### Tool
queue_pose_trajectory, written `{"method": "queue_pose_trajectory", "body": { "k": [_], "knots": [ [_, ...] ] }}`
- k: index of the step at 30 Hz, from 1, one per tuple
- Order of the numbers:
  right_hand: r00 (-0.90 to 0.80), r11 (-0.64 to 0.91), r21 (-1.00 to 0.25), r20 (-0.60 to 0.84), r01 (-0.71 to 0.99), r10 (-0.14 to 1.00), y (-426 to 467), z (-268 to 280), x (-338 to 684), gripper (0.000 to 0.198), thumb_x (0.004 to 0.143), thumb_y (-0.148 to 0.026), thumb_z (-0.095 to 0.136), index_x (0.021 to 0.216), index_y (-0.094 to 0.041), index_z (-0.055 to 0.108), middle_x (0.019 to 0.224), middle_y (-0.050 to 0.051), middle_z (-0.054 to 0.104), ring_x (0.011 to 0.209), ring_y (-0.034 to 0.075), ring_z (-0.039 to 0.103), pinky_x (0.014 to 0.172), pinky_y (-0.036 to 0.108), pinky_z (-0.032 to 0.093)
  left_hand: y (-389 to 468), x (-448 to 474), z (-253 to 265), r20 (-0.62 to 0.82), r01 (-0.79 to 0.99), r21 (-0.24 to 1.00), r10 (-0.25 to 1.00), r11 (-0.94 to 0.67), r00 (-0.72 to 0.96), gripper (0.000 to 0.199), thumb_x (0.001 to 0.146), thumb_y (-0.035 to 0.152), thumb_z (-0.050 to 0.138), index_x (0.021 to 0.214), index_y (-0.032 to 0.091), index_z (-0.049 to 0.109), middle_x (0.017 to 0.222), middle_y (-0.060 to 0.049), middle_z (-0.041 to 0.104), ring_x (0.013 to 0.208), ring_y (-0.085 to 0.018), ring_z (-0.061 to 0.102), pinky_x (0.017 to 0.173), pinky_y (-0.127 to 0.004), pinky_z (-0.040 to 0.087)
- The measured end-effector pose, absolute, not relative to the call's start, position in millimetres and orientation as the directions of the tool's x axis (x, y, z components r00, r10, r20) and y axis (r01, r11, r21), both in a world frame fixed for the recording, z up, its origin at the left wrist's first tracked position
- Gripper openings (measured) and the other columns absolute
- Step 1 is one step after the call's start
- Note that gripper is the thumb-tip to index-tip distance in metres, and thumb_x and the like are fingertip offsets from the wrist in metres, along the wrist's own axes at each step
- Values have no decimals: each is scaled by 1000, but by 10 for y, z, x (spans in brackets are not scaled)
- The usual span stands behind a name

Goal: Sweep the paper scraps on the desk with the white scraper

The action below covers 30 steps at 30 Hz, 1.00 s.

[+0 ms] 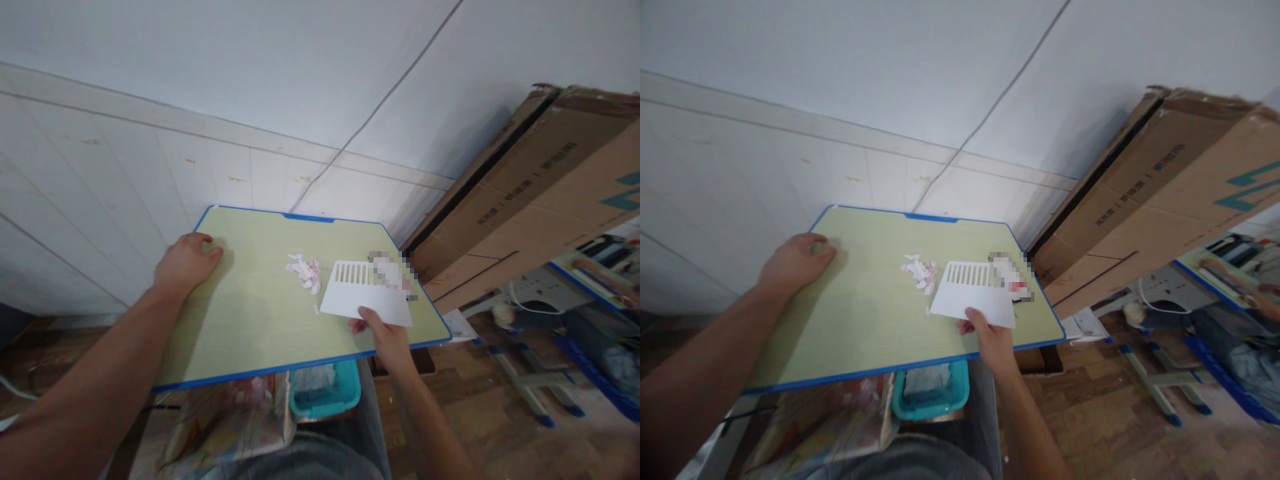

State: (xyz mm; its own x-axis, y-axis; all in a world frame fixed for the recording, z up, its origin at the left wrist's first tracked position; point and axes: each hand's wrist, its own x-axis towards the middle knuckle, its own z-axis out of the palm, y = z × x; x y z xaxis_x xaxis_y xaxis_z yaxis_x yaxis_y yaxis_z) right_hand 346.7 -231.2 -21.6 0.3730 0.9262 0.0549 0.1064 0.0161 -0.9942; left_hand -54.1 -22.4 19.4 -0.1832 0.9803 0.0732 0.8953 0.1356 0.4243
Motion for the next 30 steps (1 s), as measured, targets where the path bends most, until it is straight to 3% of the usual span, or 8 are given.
{"method": "queue_pose_trajectory", "body": {
  "k": [4,12,22,30],
  "knots": [
    [329,3,-994,39,110,943,-2203,-228,3422,36,92,-58,89,78,-25,84,76,10,87,67,29,78,72,42,68,-210,-564,166,71,892,431,981,132,-179,65,110,48,56,162,12,74,180,-25,65,165,-44,65,141,-59,50],
    [351,1,-984,66,180,934,-2244,-181,3374,44,91,-66,89,71,-28,79,70,9,82,65,28,75,73,43,68,-220,-541,172,73,887,441,979,140,-191,66,110,49,56,161,12,75,181,-25,65,164,-45,65,140,-60,51],
    [336,12,-992,53,124,940,-2324,-152,3401,36,88,-58,91,73,-27,80,68,8,83,62,28,74,67,43,68,-207,-560,139,121,873,473,974,114,-193,52,107,41,71,151,15,80,176,-25,70,162,-45,69,140,-60,53],
    [341,1,-984,63,179,938,-2345,-105,3364,43,89,-64,89,69,-27,79,68,9,82,63,29,77,70,43,69,-213,-555,136,107,894,433,979,112,-174,61,111,47,57,157,12,76,179,-26,66,165,-43,66,141,-57,51]
  ]
}}
